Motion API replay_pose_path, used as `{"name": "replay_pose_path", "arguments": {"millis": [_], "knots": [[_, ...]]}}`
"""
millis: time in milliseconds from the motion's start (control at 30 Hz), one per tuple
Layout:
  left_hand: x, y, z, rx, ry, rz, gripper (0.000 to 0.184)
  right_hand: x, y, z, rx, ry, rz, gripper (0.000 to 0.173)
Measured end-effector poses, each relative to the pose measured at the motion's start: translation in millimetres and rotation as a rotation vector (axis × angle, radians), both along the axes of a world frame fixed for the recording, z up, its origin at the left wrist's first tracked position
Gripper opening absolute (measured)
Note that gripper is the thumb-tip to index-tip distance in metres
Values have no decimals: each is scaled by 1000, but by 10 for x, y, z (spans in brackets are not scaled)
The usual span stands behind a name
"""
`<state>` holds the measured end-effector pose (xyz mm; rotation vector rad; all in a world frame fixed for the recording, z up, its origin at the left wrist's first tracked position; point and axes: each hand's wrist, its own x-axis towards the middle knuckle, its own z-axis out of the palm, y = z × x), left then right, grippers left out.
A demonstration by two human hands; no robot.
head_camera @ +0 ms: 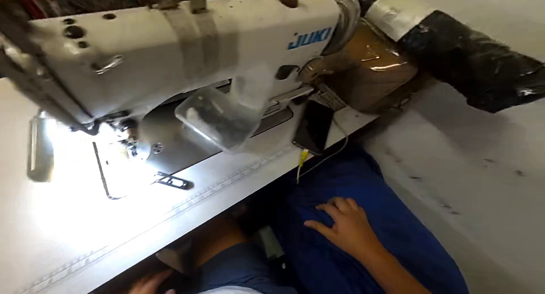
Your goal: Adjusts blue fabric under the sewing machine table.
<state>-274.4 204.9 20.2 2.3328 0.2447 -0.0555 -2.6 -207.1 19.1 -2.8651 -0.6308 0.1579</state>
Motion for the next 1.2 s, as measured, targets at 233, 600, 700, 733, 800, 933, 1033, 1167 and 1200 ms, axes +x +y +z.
{"name": "replay_pose_path", "arguments": {"millis": [233,600,700,733,800,933,1033,1167,1200], "knots": [[1648,-995,29,66,-49,-509,31,235,286,18,122,228,34,18],[2619,-1850,156,324,-785,-325,19,541,53,68,729,147,-251,43],[2759,-1764,132,372,-683,-237,24,826,370,281,583,-146,-284,61],[2792,-1737,131,378,-652,-209,25,915,502,371,512,-203,-298,70],[2824,-1676,129,381,-611,-164,25,1050,783,548,394,-202,-360,92],[2795,-1551,93,355,-608,-134,24,1205,1239,686,245,-71,-475,123],[2781,-1486,109,283,-583,-168,27,1254,1333,686,230,-26,-510,123],[2778,-1431,148,151,-543,-215,30,1290,1130,699,346,-21,-532,117],[2779,-1417,164,128,-529,-228,31,1293,1070,709,351,-14,-539,116]]}}
